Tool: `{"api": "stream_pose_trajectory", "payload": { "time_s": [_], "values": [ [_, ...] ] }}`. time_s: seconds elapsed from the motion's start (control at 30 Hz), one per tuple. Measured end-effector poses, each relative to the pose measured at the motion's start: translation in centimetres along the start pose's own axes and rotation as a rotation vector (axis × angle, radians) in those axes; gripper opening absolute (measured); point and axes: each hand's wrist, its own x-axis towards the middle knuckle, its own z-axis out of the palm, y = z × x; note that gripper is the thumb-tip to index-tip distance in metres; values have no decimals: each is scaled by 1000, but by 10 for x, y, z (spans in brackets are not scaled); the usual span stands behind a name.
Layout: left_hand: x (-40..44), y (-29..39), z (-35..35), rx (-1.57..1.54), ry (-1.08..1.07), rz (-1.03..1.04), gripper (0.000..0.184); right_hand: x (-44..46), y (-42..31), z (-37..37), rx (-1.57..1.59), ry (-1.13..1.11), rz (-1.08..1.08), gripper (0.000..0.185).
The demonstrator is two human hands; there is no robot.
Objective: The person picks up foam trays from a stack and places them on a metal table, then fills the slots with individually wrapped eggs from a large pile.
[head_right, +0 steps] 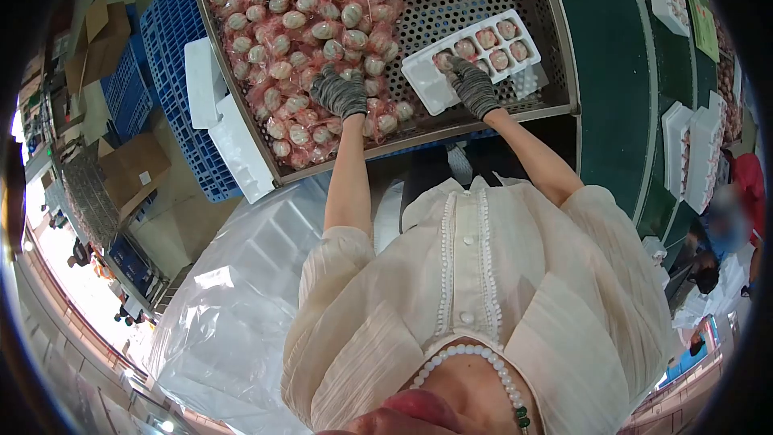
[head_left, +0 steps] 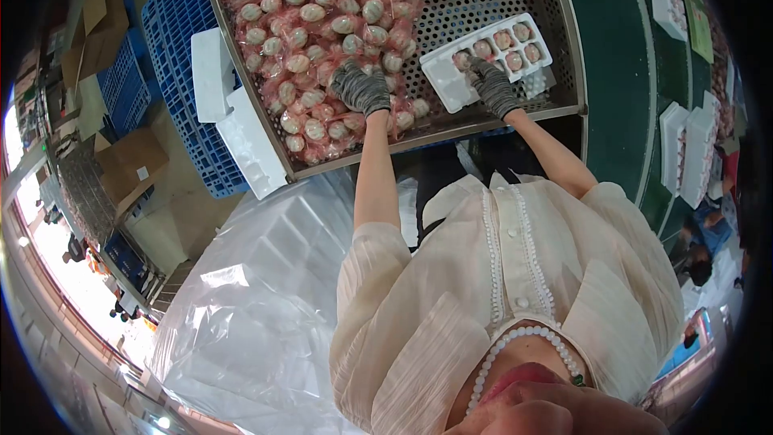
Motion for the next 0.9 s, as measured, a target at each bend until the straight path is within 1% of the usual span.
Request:
{"api": "stream_pose_trajectory", "payload": {
  "time_s": [0.07,0.1,0.13,0.2,0.23,0.27,0.33,0.37,0.4,0.43,0.47,0.5,0.53,0.57,0.6,0.63,0.67,0.7,0.73,0.77,0.8,0.87,0.9],
  "values": [
    [-4,6,-3,-19,26,6,56,-3,-12,-4,54,40,-108,30],
    [-10,9,-1,49,34,-8,49,-4,-16,-6,2,27,-124,29],
    [-16,7,5,48,39,-4,49,-3,-18,-5,3,32,-126,29],
    [-26,1,18,-125,-59,37,49,-3,-20,-2,-4,-52,-126,29],
    [-29,1,21,-219,-113,-81,42,-3,-22,-1,-1,-44,-124,29],
    [-30,-3,23,-219,-115,-71,42,-5,-24,1,35,-60,-126,29],
    [-33,-20,30,-468,-56,17,30,-9,-26,6,71,-74,-121,29],
    [-33,-26,31,-667,-89,-53,15,-11,-29,11,225,-91,-56,28],
    [-32,-21,27,-667,-88,-47,15,-10,-30,16,378,-104,1,27],
    [-35,-18,21,-1084,-213,-232,13,-9,-30,20,437,-121,-11,32],
    [-39,-15,14,-1495,-344,-429,12,-10,-31,24,439,-117,-8,32],
    [-45,-8,11,-1578,-401,-401,13,-9,-36,28,567,-127,17,36],
    [-52,1,7,-1576,-409,-393,13,-9,-38,30,696,-134,43,40],
    [-60,11,3,-1736,-492,-428,13,-9,-38,28,698,-124,47,40],
    [-67,20,4,-1896,-579,-466,15,-9,-37,25,652,-183,20,45],
    [-72,28,9,-1899,-626,-414,16,-9,-36,21,604,-240,-7,50],
    [-76,37,12,-1901,-638,-412,16,-10,-34,16,555,-298,-34,55],
    [-79,47,15,-1901,-620,-515,18,-14,-34,10,391,-225,-74,60],
    [-83,54,16,-1896,-596,-620,20,-19,-31,2,387,-223,-71,60],
    [-88,58,17,-1957,-626,-689,23,-25,-28,-7,359,-203,-36,62],
    [-89,67,10,-1958,-627,-688,23,-30,-29,-15,331,-183,-2,63],
    [-90,81,-3,-1856,-638,-739,25,-34,-23,-22,343,-225,44,66],
    [-91,84,1,-1734,-593,-653,27,-35,-22,-27,145,-122,-171,68]
  ]
}}
